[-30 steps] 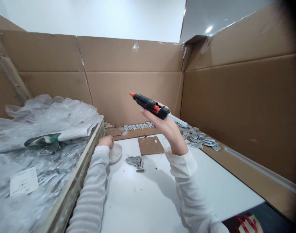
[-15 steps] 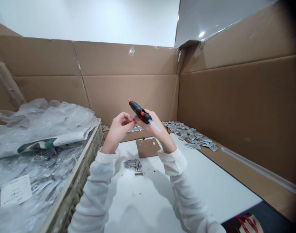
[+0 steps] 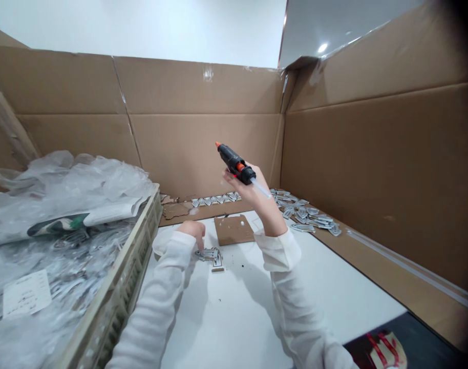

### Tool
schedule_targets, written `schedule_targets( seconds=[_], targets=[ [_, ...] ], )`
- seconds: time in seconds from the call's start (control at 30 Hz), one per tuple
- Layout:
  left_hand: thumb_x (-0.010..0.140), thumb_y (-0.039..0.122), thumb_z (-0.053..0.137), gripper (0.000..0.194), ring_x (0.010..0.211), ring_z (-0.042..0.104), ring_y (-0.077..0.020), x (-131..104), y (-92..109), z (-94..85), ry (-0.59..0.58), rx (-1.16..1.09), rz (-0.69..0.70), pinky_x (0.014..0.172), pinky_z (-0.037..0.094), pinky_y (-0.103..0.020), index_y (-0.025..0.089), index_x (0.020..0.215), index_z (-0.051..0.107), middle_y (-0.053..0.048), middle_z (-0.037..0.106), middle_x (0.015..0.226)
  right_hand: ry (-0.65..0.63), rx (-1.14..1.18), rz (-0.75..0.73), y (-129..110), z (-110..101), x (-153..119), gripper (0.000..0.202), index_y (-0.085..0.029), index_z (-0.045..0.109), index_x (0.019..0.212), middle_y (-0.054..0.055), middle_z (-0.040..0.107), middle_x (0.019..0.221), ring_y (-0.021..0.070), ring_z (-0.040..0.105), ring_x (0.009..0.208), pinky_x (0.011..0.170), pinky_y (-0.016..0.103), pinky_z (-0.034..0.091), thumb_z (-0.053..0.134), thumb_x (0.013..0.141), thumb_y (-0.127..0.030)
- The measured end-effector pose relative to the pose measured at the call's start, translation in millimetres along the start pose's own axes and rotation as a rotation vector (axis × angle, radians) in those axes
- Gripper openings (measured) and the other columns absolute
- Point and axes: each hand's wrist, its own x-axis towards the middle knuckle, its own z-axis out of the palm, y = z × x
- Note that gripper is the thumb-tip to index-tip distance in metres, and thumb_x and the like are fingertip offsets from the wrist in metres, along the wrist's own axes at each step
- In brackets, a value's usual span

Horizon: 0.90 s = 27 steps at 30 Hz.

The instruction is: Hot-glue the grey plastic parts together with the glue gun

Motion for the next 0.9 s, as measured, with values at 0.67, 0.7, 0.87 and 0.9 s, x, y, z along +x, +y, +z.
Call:
schedule_targets(
  seconds=[0.67,0.7,0.87,0.9],
  targets=[
    [0.076,0.020,0.052,0.010,0.057,0.055,-0.0134,13,-13,4.5,0.062,-0.306,0.167,0.057,0.040,-0.023,0.019,0.086,0.053,0.004,0.057,0.058,-0.215,0.216,-0.008,-11,-3,-7,0.014,-0.017,0.058,0.077,0.003,0.059,0.076,0.0132,0.052,0.068,0.064,0.025,0.040,0.060,0.077,-0.030],
    [0.079,0.022,0.049,0.010,0.059,0.055,-0.0130,9,-13,-0.4,0.129,-0.358,0.218,0.057,0.040,-0.022,0.019,0.088,0.052,0.004,0.057,0.061,-0.223,0.207,0.005,-10,-4,-6,0.013,-0.017,0.058,0.076,0.002,0.059,0.075,0.0130,0.052,0.067,0.064,0.024,0.040,0.060,0.076,-0.029],
    [0.084,0.038,0.046,0.024,0.069,0.053,-0.0124,-12,-4,-25.6,0.412,-0.714,0.435,0.063,0.044,-0.022,0.017,0.094,0.052,-0.001,0.058,0.083,-0.249,0.187,0.011,-5,-1,-2,0.013,-0.017,0.057,0.072,0.001,0.057,0.071,0.0124,0.049,0.065,0.065,0.025,0.040,0.061,0.075,-0.029],
    [0.084,0.039,0.046,0.026,0.071,0.053,-0.0124,-17,-1,-29.8,0.440,-0.778,0.461,0.065,0.044,-0.023,0.017,0.098,0.052,-0.002,0.058,0.088,-0.244,0.192,0.009,-4,0,-2,0.014,-0.017,0.057,0.072,0.001,0.057,0.071,0.0125,0.049,0.065,0.065,0.025,0.040,0.061,0.075,-0.030]
  ],
)
